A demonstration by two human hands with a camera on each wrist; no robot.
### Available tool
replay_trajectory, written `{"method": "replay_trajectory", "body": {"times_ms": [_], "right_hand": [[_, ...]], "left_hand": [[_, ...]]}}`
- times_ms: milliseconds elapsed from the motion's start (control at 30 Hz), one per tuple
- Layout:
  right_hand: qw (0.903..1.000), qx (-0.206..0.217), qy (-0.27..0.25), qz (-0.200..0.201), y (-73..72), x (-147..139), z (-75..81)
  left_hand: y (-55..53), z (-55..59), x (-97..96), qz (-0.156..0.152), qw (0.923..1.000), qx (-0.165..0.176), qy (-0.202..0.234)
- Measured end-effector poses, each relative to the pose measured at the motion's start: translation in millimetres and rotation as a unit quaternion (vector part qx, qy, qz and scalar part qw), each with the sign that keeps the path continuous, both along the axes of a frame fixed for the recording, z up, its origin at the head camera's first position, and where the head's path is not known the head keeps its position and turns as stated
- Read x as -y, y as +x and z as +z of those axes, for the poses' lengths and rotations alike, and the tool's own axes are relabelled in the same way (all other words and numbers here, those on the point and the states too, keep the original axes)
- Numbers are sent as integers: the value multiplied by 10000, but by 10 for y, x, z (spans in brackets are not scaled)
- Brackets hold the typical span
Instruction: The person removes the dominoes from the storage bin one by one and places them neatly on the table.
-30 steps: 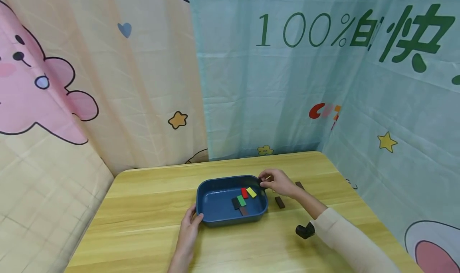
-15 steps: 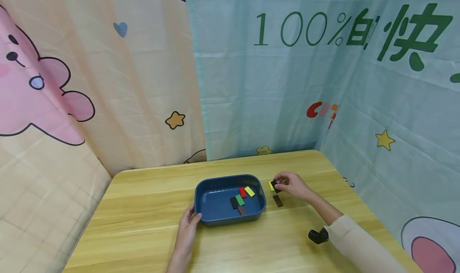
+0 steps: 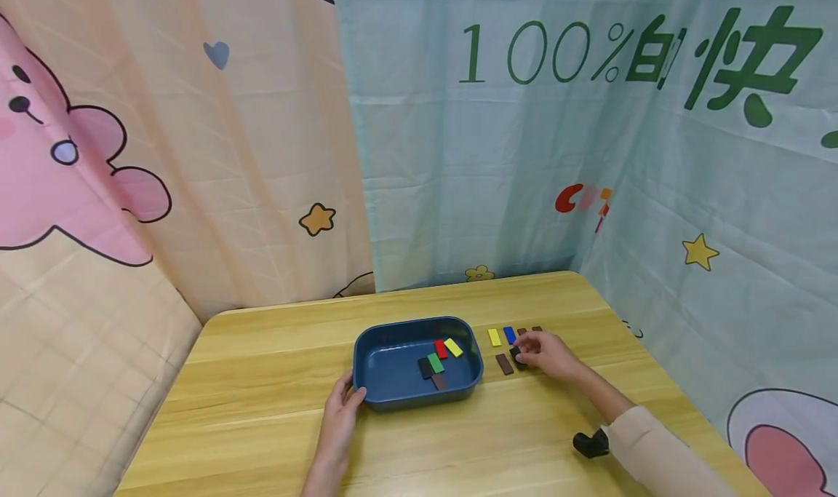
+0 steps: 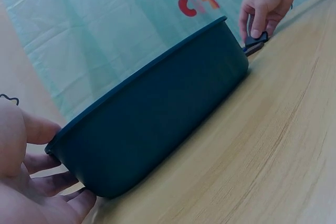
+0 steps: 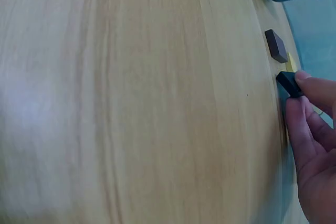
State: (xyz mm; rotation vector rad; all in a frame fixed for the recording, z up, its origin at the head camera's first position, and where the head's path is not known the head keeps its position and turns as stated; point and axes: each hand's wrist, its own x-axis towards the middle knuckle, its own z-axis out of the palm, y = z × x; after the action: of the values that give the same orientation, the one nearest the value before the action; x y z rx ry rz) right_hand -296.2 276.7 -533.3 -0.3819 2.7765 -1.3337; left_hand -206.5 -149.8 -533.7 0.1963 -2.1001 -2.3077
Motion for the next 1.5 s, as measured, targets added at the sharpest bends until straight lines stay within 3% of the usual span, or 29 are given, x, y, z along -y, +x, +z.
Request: {"method": "replay_trajectory", "body": {"times_ms": [400, 767, 1100, 1267, 1500], "right_hand": [[9976, -353, 592, 78, 30, -38, -59], [9947, -569, 826, 209, 28, -5, -12], [9873, -1118, 955, 595, -52, 213, 345], [9813, -1390, 874, 1009, -130, 434, 532], [9732, -1290, 936, 1656, -217, 803, 728]], "left_hand": [[26, -21, 34, -9, 10000, -46, -38], [51, -28, 25, 14, 10000, 7, 39], [52, -23, 45, -48, 10000, -12, 36], [57, -21, 48, -111, 9999, -87, 31], [50, -10, 47, -117, 9999, -77, 34]]}}
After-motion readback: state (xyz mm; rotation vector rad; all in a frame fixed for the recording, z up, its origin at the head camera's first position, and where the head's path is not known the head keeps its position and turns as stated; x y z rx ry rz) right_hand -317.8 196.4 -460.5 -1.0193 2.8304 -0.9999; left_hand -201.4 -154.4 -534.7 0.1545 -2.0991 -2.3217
